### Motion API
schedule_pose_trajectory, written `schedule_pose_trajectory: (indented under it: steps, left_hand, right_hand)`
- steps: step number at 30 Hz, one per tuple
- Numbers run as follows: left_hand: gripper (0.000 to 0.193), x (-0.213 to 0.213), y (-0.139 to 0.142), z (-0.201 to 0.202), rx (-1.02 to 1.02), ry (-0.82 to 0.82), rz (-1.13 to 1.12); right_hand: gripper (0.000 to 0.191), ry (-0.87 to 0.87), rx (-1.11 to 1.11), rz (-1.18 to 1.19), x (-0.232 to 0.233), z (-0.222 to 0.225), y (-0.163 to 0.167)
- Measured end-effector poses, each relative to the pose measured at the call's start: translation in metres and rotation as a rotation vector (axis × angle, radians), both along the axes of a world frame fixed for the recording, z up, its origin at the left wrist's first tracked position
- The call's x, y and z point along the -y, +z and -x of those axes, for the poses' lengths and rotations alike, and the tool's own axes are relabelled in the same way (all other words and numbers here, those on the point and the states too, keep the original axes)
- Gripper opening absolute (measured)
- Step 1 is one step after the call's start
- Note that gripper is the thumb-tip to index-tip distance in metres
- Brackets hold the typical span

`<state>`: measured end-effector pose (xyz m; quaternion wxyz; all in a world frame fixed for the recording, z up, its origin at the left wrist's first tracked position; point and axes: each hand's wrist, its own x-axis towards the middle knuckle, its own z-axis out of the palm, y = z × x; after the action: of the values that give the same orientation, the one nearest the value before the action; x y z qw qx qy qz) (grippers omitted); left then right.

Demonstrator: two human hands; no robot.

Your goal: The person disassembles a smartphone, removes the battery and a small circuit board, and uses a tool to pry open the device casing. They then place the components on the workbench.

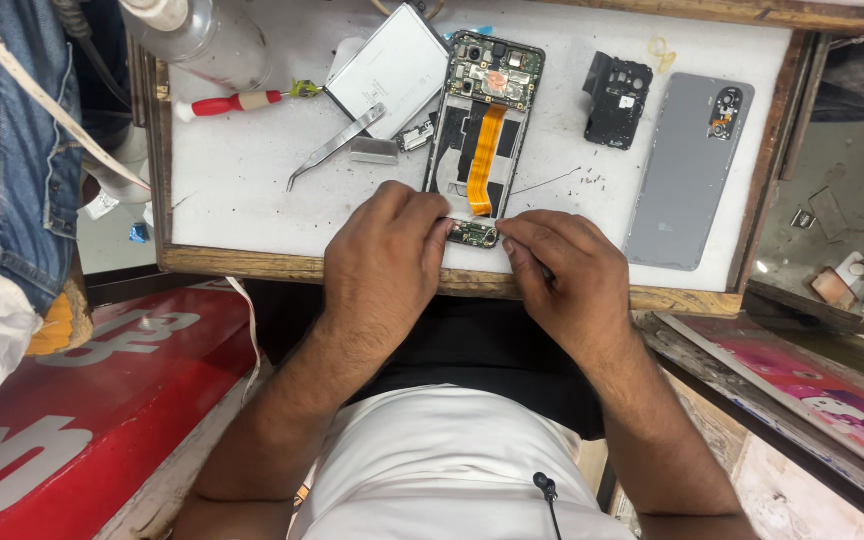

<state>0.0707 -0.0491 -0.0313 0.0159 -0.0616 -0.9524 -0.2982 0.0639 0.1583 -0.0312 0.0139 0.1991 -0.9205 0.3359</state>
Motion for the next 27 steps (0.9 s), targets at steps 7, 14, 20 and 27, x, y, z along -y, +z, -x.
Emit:
schedule_pose_trajectory:
  steps: [7,14,20,27]
  left_hand:
    - [0.019,0.011,0.006,-0.007,-0.061,-0.067,-0.092]
    - [0.023,0.008,0.010,-0.007,0.062,-0.045,-0.052]
    - [0.025,0.003,0.016,0.008,0.205,-0.060,-0.002]
    - [0.023,-0.003,0.022,0.016,0.297,-0.073,0.051]
  right_hand:
    - [0.026,0.054,0.043,-0.064,0.006,0.003,0.004]
    - [0.031,0.055,0.012,-0.141,0.010,0.005,0.002]
    - [0.032,0.053,0.049,-0.141,0.009,0.005,0.002]
    - [0.033,0.048,0.074,-0.094,0.006,0.007,0.001]
